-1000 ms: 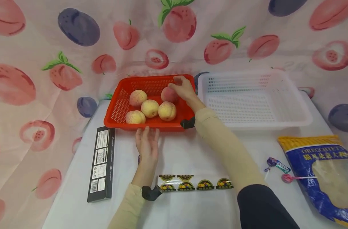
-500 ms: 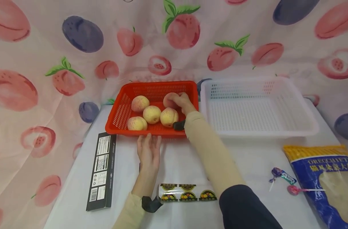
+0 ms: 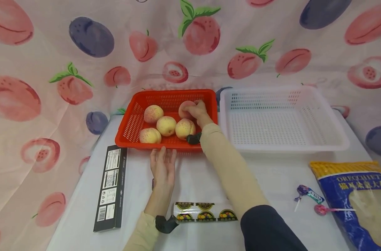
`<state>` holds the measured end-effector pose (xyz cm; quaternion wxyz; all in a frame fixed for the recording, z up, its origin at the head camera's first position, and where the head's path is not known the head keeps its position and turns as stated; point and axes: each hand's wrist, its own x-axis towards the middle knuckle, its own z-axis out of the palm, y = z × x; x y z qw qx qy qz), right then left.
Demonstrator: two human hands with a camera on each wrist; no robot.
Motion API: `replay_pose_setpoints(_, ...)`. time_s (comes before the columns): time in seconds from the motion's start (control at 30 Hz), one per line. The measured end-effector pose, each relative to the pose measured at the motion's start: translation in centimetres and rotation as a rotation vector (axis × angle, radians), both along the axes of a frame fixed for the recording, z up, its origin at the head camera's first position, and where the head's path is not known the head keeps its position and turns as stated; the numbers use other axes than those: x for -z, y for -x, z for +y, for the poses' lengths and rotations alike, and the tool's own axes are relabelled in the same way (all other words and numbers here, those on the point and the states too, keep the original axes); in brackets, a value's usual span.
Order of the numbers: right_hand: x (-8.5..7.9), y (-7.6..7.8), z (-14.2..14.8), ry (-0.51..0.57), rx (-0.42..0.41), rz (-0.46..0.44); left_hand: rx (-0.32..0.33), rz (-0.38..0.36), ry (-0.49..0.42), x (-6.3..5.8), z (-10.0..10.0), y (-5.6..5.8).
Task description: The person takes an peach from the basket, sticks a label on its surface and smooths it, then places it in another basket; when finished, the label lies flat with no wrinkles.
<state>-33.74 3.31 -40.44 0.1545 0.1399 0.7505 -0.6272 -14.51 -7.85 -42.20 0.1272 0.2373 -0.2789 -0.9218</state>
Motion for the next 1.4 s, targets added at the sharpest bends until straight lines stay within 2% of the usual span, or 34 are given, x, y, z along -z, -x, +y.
replay_pose_setpoints(0.33, -1.7, -1.0, 0.8, 0.077, -0.004, 0.082, -0.006, 0.000, -0.022, -0.1, 0.2, -0.1)
replay_pose_setpoints(0.57, -3.6, -2.9, 2.1, 0.169, -0.015, 0.151, 0.002, 0.011, -0.032, 0.1, 0.3, 0.0)
replay_pose_setpoints(0.7, -4.4, -4.6, 3.6, 0.171, -0.042, 0.170, 0.002, 0.024, -0.044, 0.0, 0.4, 0.1)
replay_pose_setpoints(0.87, -5.1, -7.1, 5.2, 0.091, -0.097, 0.229, -0.008, 0.020, -0.052, 0.0, 0.4, 0.1)
replay_pose_setpoints(1.03, -5.6, -9.5, 6.6, 0.075, -0.101, 0.281, -0.003, 0.029, -0.041, 0.1, 0.2, 0.2)
replay_pose_setpoints(1.2, -5.3, -12.1, 8.3, 0.114, -0.113, 0.293, 0.008, 0.029, -0.016, 0.2, 0.2, 0.2)
replay_pose_setpoints(1.4, -4.7, -15.4, 10.5, 0.087, -0.155, 0.307, 0.012, 0.032, -0.013, 0.2, 0.2, 0.2)
